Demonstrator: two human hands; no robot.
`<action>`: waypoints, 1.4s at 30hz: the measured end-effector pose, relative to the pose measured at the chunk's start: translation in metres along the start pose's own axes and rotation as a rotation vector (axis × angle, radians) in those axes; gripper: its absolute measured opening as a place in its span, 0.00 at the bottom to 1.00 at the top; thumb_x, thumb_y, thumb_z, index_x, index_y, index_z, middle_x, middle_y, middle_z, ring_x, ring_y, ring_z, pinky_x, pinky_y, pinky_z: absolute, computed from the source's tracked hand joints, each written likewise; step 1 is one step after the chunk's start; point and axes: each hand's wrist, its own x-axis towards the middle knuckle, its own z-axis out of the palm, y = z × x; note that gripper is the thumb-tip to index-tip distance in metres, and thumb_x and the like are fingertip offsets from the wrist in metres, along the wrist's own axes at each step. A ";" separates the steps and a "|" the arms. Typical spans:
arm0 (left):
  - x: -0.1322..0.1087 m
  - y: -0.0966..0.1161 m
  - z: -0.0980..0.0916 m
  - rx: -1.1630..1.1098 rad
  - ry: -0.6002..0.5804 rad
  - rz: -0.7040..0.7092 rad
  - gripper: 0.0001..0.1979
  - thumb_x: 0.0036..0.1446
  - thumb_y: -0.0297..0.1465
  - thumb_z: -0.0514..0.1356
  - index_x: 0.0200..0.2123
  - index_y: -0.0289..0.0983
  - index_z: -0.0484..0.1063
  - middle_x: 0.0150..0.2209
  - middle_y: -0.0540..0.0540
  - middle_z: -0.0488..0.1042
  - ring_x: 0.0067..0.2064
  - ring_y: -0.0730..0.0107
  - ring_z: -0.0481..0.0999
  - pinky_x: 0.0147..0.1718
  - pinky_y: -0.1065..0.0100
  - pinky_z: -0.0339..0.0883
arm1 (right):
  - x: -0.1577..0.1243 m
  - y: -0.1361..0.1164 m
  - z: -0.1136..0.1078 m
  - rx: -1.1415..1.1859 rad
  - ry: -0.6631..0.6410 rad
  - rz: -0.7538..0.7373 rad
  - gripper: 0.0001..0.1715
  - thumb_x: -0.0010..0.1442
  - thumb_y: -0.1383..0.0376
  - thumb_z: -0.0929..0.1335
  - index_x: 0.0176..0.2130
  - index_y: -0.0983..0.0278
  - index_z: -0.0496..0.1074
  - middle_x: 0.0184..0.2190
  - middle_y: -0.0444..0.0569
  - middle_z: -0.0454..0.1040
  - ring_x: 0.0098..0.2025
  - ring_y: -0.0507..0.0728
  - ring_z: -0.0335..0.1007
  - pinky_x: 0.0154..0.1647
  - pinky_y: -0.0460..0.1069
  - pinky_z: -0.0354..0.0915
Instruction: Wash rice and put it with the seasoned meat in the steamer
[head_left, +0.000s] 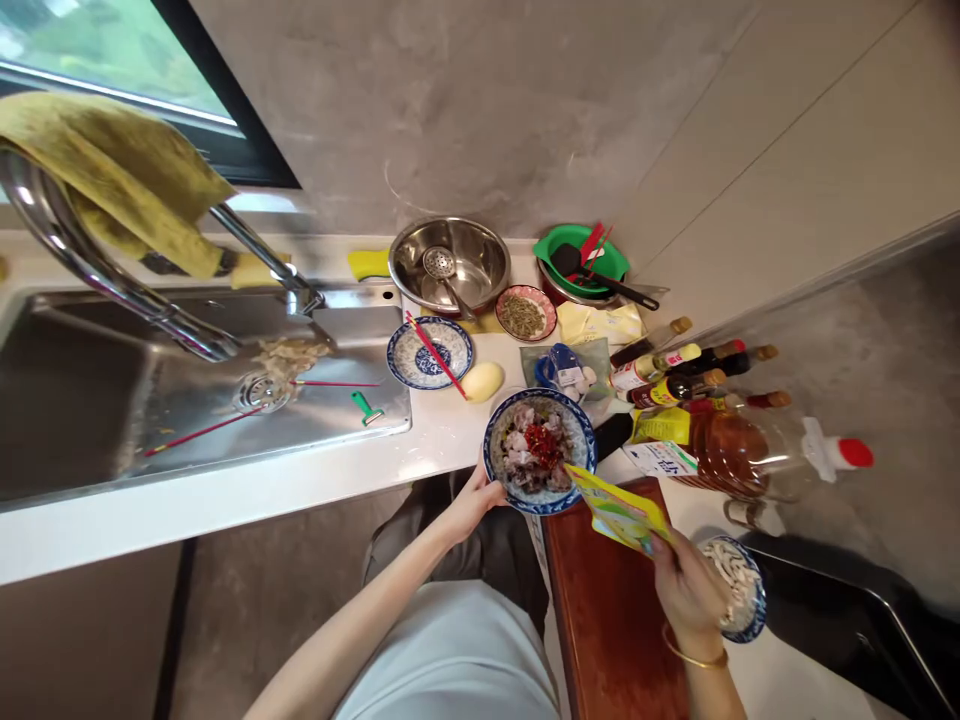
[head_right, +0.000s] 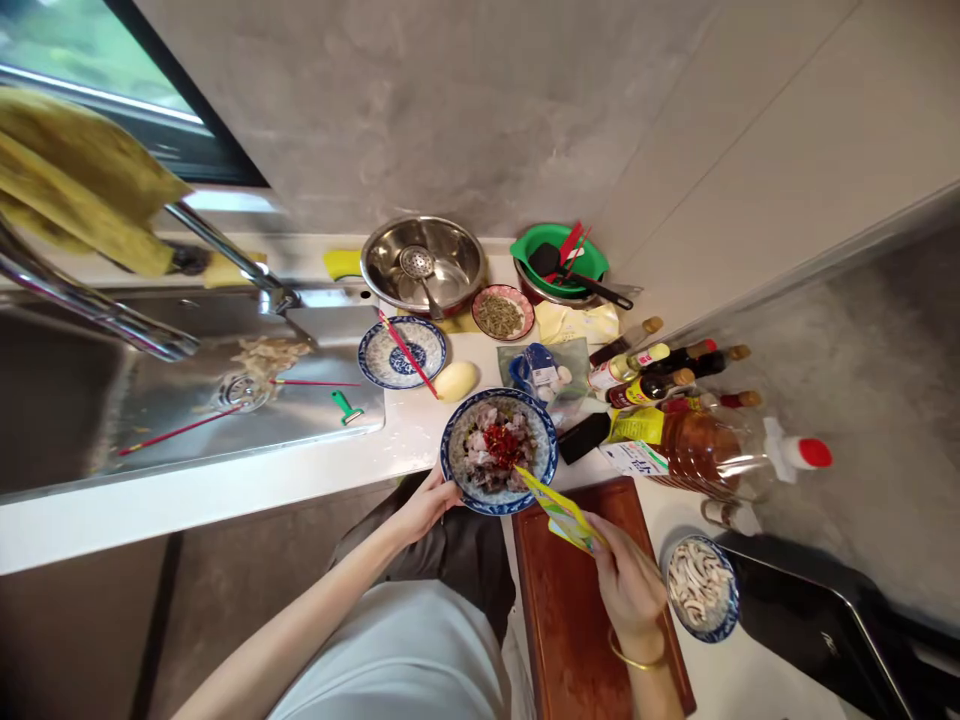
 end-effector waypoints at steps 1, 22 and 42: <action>-0.001 0.000 -0.001 0.005 -0.002 0.000 0.36 0.41 0.23 0.56 0.57 0.42 0.61 0.28 0.54 0.69 0.30 0.75 0.65 0.33 0.72 0.63 | 0.004 -0.002 0.004 0.018 -0.003 -0.005 0.14 0.60 0.73 0.67 0.45 0.65 0.75 0.31 0.49 0.80 0.30 0.53 0.77 0.35 0.44 0.70; -0.004 0.020 -0.008 0.038 0.075 0.038 0.39 0.40 0.23 0.57 0.60 0.42 0.59 0.36 0.51 0.71 0.30 0.76 0.62 0.30 0.73 0.59 | 0.023 0.001 0.028 0.143 -0.120 -0.077 0.20 0.60 0.77 0.64 0.50 0.63 0.71 0.37 0.48 0.80 0.34 0.54 0.78 0.41 0.46 0.73; -0.002 0.012 -0.012 0.011 0.047 0.039 0.37 0.40 0.23 0.57 0.58 0.42 0.62 0.31 0.53 0.68 0.28 0.77 0.61 0.28 0.74 0.57 | 0.048 0.003 0.013 0.228 -0.224 -0.129 0.24 0.60 0.77 0.63 0.53 0.63 0.70 0.41 0.49 0.79 0.38 0.55 0.78 0.44 0.47 0.73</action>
